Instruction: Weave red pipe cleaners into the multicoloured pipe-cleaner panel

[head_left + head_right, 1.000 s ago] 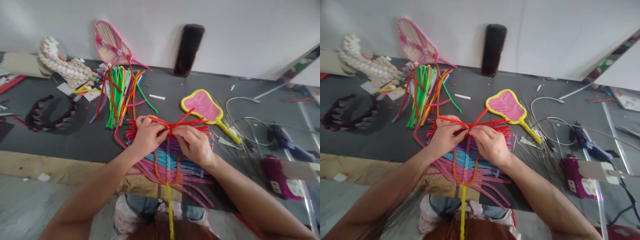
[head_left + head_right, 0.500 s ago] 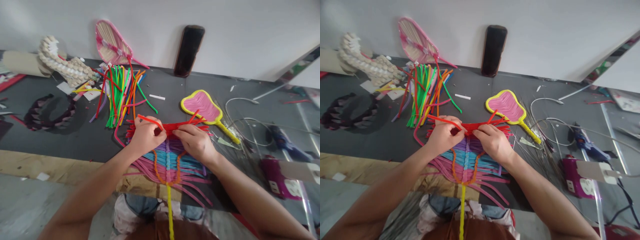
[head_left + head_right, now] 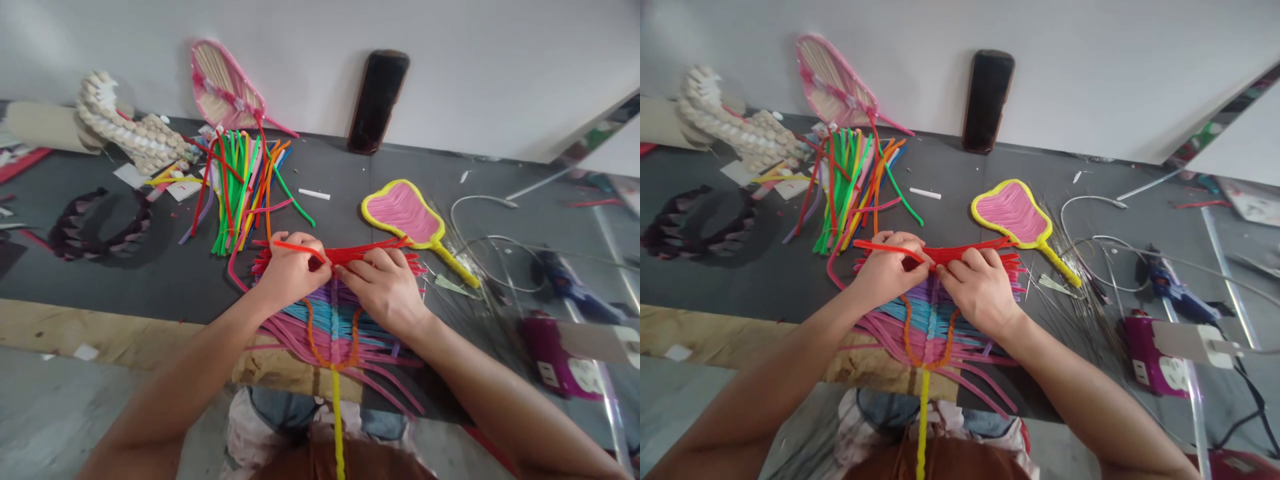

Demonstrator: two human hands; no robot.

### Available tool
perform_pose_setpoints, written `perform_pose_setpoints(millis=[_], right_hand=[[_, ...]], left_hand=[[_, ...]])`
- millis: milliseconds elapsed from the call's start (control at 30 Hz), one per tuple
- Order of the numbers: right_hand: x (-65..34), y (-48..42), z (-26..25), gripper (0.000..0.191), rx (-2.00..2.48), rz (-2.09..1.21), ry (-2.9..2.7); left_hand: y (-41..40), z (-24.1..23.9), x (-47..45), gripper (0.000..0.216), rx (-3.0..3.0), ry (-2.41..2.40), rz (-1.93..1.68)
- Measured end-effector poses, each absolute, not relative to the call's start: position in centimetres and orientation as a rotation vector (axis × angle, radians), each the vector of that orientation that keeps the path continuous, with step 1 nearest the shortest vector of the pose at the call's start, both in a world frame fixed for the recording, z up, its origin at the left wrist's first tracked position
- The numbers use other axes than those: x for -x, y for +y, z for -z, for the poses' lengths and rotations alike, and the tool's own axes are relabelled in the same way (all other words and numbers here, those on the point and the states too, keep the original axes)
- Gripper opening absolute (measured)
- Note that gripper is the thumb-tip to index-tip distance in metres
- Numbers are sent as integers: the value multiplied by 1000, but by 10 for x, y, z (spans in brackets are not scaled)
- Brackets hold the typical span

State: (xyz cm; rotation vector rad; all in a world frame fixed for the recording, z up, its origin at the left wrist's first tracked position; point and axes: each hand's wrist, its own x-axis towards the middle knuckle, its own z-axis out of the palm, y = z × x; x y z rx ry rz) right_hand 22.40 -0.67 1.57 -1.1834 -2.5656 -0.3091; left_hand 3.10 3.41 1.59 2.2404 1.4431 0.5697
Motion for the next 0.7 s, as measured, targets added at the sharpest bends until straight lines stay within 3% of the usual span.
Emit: perform_pose_setpoints(millis=[433, 700], right_hand=[[-236, -4, -3, 32, 1062, 38, -2635], [-239, -4, -1, 35, 1043, 77, -2643]], left_hand=[[32, -17, -28, 12, -2268, 1624, -633], [50, -31, -1, 13, -2118, 1808, -710]])
